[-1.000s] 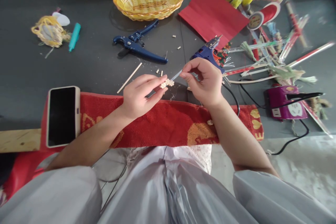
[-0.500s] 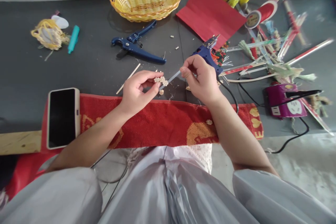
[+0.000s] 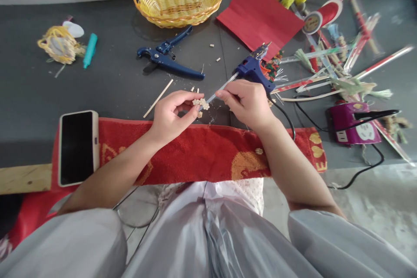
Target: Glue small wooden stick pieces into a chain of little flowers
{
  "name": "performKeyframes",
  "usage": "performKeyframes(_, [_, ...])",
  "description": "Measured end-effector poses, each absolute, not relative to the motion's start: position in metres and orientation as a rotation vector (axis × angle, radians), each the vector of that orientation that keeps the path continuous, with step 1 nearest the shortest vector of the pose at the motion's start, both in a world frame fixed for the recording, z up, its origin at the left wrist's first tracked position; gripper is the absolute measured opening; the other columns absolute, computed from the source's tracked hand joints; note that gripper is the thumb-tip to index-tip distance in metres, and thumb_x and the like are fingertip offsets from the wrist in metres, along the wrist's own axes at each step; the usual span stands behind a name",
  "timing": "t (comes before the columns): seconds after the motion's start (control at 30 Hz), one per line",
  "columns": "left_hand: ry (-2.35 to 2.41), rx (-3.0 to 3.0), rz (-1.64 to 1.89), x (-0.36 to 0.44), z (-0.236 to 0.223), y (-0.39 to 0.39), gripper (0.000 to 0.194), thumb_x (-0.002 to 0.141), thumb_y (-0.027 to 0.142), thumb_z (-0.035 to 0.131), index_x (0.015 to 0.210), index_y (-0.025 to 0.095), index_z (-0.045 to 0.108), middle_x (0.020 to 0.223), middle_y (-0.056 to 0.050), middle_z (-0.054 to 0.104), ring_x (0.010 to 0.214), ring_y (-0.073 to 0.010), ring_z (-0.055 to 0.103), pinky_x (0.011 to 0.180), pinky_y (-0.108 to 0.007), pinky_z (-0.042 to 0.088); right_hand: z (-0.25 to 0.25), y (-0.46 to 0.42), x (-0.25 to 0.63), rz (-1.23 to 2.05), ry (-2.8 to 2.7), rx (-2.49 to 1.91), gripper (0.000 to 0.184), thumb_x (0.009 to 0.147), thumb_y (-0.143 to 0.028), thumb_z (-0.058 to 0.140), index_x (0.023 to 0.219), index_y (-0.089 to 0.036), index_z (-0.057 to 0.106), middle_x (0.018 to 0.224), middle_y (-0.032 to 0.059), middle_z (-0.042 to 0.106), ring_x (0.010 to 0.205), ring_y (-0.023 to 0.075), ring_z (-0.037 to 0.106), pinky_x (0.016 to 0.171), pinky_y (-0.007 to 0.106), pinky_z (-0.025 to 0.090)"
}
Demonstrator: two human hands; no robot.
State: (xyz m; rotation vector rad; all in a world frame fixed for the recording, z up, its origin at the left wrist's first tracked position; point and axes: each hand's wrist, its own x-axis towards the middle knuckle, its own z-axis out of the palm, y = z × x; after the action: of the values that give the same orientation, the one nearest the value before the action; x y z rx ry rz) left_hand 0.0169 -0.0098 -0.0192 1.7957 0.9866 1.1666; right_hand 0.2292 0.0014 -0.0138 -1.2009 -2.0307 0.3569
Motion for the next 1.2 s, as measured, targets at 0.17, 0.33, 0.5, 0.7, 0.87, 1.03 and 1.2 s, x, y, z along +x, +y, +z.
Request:
performKeyframes(0.17, [0.994,1.79,1.147,0.018,-0.019,-0.011,0.026,0.086,0.035,0.068,0.103,0.015,0.073,0.097,-0.007,0.073,0.079,-0.0118,0.071,0.072,-0.022,0.063,-0.013,0.001,0.228,0.386,-2.015,-1.188,0.027,0.092,-0.034,0.059,0.071,-0.018,0.058,0.063,-0.0016,0.053,0.059,0.0101,0.044,0.058,0.025,0.035])
performKeyframes(0.33, [0.999,1.791,1.139,0.017,-0.019,-0.011,0.027,0.086,0.037,0.069,0.102,0.016,0.074,0.095,-0.007,0.073,0.076,-0.0117,0.07,0.07,-0.022,0.062,-0.007,-0.003,0.226,0.398,-1.997,-0.946,0.013,0.092,-0.026,0.059,0.092,-0.017,0.069,0.075,0.0016,0.063,0.063,0.01,0.053,0.06,0.024,0.043])
performKeyframes(0.5, [1.029,1.792,1.131,0.017,-0.019,-0.011,0.03,0.086,0.042,0.069,0.101,0.016,0.074,0.092,-0.007,0.073,0.074,-0.012,0.07,0.067,-0.021,0.06,-0.005,-0.005,0.226,0.392,-2.014,-0.749,0.01,0.09,-0.022,0.063,0.095,-0.018,0.071,0.083,0.003,0.065,0.071,0.0104,0.06,0.064,0.024,0.049])
performKeyframes(0.7, [1.01,1.835,1.14,0.017,-0.018,-0.011,0.03,0.086,0.043,0.068,0.1,0.016,0.074,0.09,-0.007,0.074,0.069,-0.0117,0.069,0.065,-0.022,0.059,-0.015,-0.002,0.225,0.304,-2.057,-0.688,0.014,0.089,-0.03,0.066,0.098,-0.022,0.073,0.083,0.0032,0.065,0.075,0.013,0.063,0.067,0.027,0.052])
performKeyframes(0.87, [1.02,1.849,1.111,0.017,-0.016,-0.012,0.029,0.086,0.043,0.067,0.099,0.017,0.074,0.09,-0.007,0.074,0.071,-0.0113,0.069,0.064,-0.021,0.059,-0.017,-0.002,0.225,0.237,-2.097,-0.722,0.012,0.09,-0.032,0.064,0.089,-0.025,0.073,0.079,0.0024,0.066,0.073,0.0149,0.063,0.068,0.032,0.052])
performKeyframes(1.03, [1.05,1.835,1.12,0.017,-0.016,-0.012,0.029,0.086,0.042,0.068,0.101,0.019,0.075,0.092,-0.007,0.075,0.073,-0.0119,0.069,0.068,-0.022,0.06,-0.011,-0.005,0.223,0.274,-2.052,-0.766,0.022,0.091,-0.039,0.063,0.078,-0.021,0.065,0.073,0.0018,0.063,0.067,0.0135,0.058,0.063,0.029,0.048])
performKeyframes(1.2, [1.012,1.849,1.192,0.017,-0.02,-0.012,0.027,0.085,0.038,0.07,0.104,0.019,0.074,0.095,-0.006,0.074,0.076,-0.0116,0.071,0.07,-0.022,0.061,-0.01,-0.005,0.223,0.355,-2.008,-0.814,0.032,0.087,-0.051,0.065,0.087,-0.019,0.064,0.069,0.0,0.059,0.062,0.0117,0.055,0.059,0.026,0.046])
